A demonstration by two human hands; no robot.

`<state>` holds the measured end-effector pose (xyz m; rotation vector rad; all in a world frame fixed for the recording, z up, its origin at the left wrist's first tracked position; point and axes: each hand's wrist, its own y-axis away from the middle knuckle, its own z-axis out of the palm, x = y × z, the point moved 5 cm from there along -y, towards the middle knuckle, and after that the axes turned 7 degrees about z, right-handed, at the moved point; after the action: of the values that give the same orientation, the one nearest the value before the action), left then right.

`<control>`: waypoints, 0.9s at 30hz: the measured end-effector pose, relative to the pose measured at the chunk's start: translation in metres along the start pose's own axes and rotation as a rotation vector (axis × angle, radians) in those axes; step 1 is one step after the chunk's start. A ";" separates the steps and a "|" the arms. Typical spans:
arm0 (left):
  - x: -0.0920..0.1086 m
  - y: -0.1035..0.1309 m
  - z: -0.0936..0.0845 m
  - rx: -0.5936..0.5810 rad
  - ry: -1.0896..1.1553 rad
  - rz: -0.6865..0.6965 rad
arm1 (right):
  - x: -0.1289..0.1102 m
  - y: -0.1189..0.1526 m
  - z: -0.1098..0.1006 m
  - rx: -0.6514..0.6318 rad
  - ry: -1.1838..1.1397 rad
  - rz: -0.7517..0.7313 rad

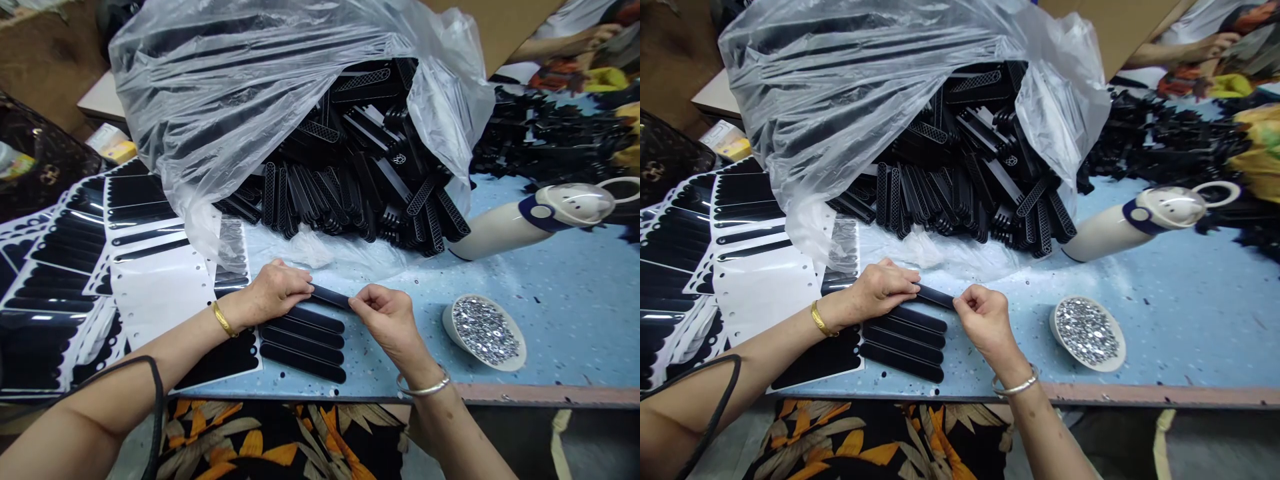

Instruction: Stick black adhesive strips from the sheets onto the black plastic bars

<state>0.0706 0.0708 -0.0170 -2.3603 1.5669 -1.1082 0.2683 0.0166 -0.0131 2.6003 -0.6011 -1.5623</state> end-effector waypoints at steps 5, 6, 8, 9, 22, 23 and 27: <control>0.000 -0.001 0.000 0.003 0.002 0.006 | -0.002 0.000 0.001 0.019 0.054 -0.040; 0.000 -0.001 0.000 -0.004 0.000 0.004 | -0.003 0.000 0.001 0.022 0.061 -0.049; -0.001 -0.001 0.001 -0.012 0.003 0.002 | -0.003 0.001 0.001 0.032 0.075 -0.070; -0.001 -0.001 0.001 -0.011 0.009 0.003 | -0.003 0.001 0.001 0.040 0.081 -0.077; -0.004 0.001 0.003 -0.052 0.029 -0.024 | -0.001 0.000 0.001 0.046 0.157 -0.102; -0.004 0.001 0.003 -0.056 0.030 -0.025 | 0.000 0.000 0.001 0.054 0.181 -0.113; -0.005 0.000 0.003 -0.062 0.039 -0.024 | -0.003 0.003 0.001 0.111 0.283 -0.167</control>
<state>0.0713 0.0735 -0.0221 -2.4175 1.6124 -1.1336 0.2658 0.0153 -0.0106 2.9491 -0.4689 -1.1925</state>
